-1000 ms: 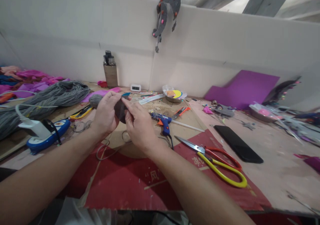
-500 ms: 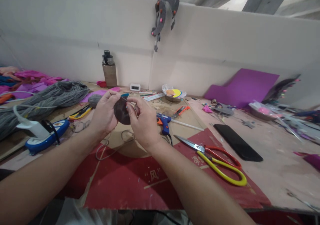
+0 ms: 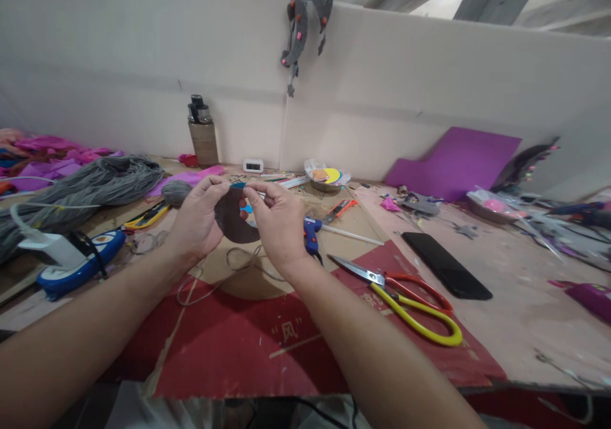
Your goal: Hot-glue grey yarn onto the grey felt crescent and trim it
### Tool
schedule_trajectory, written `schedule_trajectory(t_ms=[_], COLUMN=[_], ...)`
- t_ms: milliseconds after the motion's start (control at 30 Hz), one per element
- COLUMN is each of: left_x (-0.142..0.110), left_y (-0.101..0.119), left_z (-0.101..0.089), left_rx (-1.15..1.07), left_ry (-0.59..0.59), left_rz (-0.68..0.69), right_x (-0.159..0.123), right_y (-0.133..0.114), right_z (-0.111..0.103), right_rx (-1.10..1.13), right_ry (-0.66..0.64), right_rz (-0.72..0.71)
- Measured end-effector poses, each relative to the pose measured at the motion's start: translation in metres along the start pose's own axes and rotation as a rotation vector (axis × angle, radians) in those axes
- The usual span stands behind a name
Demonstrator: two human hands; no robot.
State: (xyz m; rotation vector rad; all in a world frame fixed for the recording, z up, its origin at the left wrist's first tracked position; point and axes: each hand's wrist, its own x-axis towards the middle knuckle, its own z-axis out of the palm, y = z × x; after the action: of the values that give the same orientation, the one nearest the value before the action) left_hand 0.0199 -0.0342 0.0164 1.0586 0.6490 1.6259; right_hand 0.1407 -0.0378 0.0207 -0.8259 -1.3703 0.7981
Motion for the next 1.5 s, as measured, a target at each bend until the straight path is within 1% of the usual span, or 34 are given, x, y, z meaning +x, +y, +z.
schedule_trajectory(t_ms=[167, 300, 533, 667, 800, 867, 933, 1033, 1100, 1333, 1500], left_x=[-0.001, -0.004, -0.005, -0.003, -0.002, -0.003, -0.003, -0.003, -0.004, -0.005, -0.005], left_y=[0.001, 0.003, 0.004, 0.003, 0.003, 0.003, 0.003, 0.003, 0.002, 0.002, 0.003], left_z=[0.001, 0.002, 0.002, 0.0, 0.0, 0.0, 0.0, 0.001, 0.001, 0.003, 0.003], left_rx=[-0.007, 0.022, 0.049, 0.064, 0.091, 0.1, 0.105, 0.101, 0.094, 0.094, 0.098], left_ry=[-0.026, -0.016, -0.006, 0.013, 0.026, 0.023, 0.014, 0.008, 0.006, 0.005, 0.001], left_rz=[-0.028, -0.082, -0.124, -0.133, -0.147, -0.158, -0.164, -0.156, -0.151, -0.16, -0.17], right_x=[0.0, 0.0, 0.005, 0.008, 0.009, 0.009, 0.009, 0.009, 0.009, 0.008, 0.008], right_y=[-0.003, -0.004, 0.006, 0.011, 0.011, 0.01, 0.01, 0.009, 0.008, 0.006, 0.006], right_z=[-0.002, -0.004, -0.01, -0.015, -0.017, -0.017, -0.017, -0.018, -0.018, -0.02, -0.019], right_rx=[0.027, -0.004, 0.042, 0.101, 0.156, 0.167, 0.12, -0.017, -0.056, -0.07, 0.009], right_ry=[-0.036, -0.045, -0.142, -0.166, -0.227, -0.23, -0.203, -0.151, -0.135, -0.141, -0.132], right_rz=[0.033, 0.035, 0.051, 0.128, 0.225, 0.269, 0.249, 0.144, 0.115, 0.082, 0.115])
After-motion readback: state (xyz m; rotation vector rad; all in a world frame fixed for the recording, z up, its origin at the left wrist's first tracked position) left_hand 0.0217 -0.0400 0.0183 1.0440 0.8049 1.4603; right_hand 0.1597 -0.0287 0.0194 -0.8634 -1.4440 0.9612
